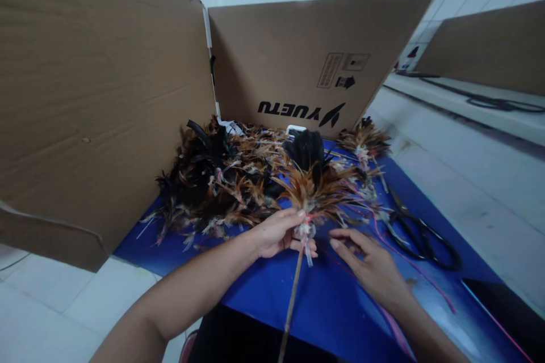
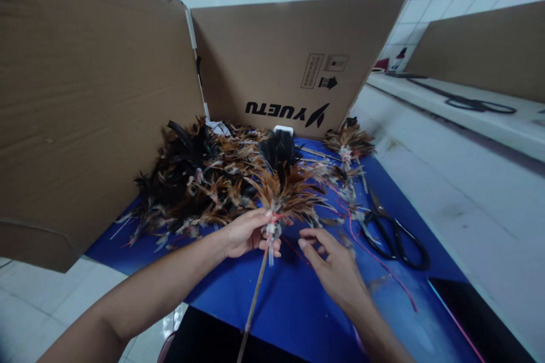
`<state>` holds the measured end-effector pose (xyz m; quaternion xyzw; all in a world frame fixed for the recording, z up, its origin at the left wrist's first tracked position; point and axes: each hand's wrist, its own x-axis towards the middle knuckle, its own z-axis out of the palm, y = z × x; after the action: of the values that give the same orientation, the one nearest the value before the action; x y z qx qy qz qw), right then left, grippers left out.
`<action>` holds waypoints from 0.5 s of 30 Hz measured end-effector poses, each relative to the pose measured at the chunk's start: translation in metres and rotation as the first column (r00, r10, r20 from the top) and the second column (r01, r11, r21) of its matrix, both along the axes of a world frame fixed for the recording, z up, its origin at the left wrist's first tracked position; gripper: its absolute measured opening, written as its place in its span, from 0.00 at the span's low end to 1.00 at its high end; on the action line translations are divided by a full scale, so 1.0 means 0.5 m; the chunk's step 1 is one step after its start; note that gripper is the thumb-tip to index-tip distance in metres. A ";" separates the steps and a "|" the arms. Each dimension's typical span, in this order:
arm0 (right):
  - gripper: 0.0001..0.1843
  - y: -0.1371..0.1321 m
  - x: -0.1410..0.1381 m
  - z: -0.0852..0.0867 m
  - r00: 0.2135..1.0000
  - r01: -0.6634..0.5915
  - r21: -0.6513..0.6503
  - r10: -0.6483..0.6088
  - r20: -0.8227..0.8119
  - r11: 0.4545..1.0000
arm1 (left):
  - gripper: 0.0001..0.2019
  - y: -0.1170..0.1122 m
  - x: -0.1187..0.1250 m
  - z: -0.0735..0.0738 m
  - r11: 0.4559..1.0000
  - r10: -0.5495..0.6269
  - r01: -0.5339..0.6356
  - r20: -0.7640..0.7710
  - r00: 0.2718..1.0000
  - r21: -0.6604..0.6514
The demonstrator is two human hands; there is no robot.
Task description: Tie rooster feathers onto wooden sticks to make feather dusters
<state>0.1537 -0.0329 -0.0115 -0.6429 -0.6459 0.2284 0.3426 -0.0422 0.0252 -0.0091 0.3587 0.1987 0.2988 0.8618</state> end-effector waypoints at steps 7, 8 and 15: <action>0.09 -0.058 -0.055 0.026 0.998 0.005 0.309 -0.024 0.055 0.951 | 0.16 0.003 0.000 -0.006 0.997 0.042 -0.038 -0.054 0.998 0.072; 0.09 -0.074 -0.070 0.031 0.997 0.014 0.340 -0.037 0.062 0.940 | 0.16 0.002 0.000 -0.006 0.995 0.071 -0.066 -0.072 0.995 0.078; 0.10 -0.168 -0.123 0.040 0.995 -0.098 0.291 0.087 0.051 0.952 | 0.18 -0.002 0.006 -0.001 0.983 0.160 -0.154 -0.051 0.986 0.096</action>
<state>0.0923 -0.1168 0.0086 -0.5583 -0.7084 0.1338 0.4107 -0.0392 0.0240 -0.0098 0.3896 0.2374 0.3640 0.8120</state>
